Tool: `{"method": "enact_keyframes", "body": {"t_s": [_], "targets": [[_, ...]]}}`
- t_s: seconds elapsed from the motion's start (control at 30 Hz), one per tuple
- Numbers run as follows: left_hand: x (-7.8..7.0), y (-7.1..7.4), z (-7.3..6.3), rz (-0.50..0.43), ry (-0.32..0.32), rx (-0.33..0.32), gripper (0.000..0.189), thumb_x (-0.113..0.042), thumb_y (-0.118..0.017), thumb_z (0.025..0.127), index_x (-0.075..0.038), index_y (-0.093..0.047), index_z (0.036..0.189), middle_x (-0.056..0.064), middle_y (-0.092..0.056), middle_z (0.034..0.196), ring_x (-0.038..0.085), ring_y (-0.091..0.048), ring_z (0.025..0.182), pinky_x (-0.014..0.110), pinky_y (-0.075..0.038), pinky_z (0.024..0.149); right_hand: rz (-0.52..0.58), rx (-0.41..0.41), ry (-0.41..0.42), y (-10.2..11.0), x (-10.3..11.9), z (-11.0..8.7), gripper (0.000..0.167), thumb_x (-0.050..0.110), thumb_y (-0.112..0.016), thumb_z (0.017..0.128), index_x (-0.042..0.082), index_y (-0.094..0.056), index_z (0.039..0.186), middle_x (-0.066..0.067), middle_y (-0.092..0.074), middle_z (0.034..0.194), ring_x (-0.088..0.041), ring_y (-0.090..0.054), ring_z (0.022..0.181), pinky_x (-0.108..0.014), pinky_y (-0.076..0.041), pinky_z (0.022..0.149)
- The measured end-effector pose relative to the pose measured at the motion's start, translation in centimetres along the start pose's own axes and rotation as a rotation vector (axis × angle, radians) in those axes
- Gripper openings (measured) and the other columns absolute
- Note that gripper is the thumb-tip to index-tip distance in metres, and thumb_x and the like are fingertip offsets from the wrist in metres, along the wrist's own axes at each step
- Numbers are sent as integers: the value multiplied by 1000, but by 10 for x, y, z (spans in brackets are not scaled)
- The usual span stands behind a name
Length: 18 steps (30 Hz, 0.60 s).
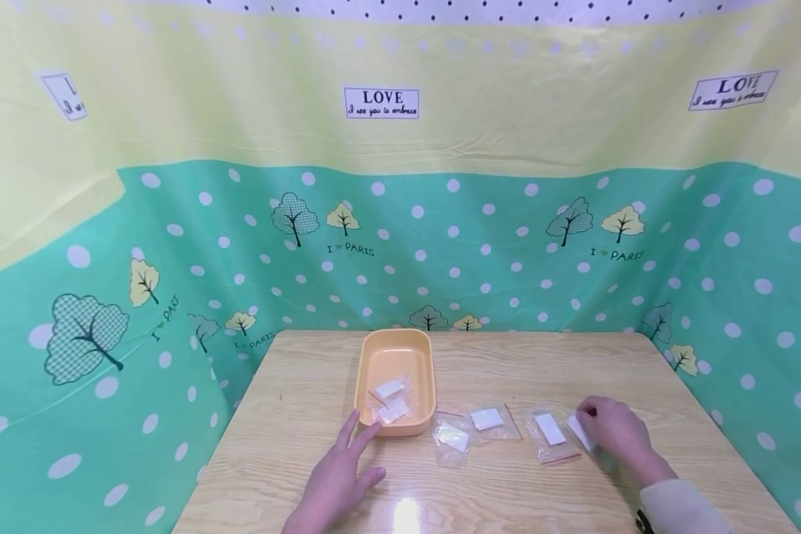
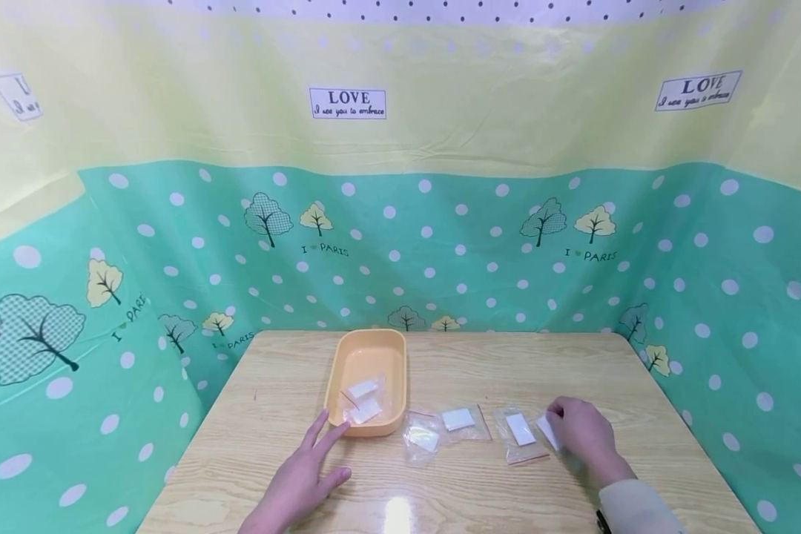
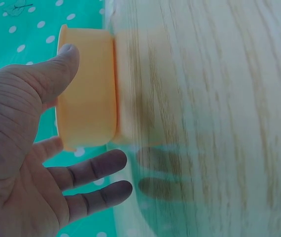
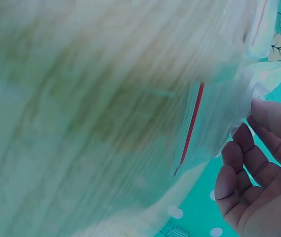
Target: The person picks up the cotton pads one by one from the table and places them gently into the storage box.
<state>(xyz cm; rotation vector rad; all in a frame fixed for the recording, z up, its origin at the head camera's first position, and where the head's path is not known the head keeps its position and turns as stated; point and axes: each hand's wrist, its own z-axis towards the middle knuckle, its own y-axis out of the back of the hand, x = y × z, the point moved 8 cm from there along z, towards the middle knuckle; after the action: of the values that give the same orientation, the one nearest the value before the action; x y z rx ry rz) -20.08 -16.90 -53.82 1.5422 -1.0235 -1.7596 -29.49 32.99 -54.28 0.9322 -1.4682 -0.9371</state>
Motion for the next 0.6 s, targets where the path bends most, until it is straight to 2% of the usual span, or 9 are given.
{"method": "enact_keyframes", "body": {"t_s": [0.17,0.37,0.6], "targets": [[0,-1,0,-4,-9,5,80,-42,-83,93,-31,-45,162,19,-22,178,57,-65,124,69,-62,81,58,-23,25,8,7,0,27,22,-63,105,2,-74,119,-23,-76,116,-29,-70,95,-48,-60,75],[0,1,-1,1,-6,-7,80,-42,-82,93,-31,-45,162,18,-22,178,57,-65,124,71,-60,87,189,-35,45,12,19,2,29,22,-62,107,0,-72,122,-20,-76,115,-29,-71,100,-49,-63,84],[0,0,0,-5,4,-2,81,-43,-82,92,-33,-45,163,17,-20,179,57,-64,126,72,-59,89,285,-75,109,16,40,8,26,20,-64,106,-1,-73,118,-18,-77,110,-26,-70,97,-38,-62,80]]}}
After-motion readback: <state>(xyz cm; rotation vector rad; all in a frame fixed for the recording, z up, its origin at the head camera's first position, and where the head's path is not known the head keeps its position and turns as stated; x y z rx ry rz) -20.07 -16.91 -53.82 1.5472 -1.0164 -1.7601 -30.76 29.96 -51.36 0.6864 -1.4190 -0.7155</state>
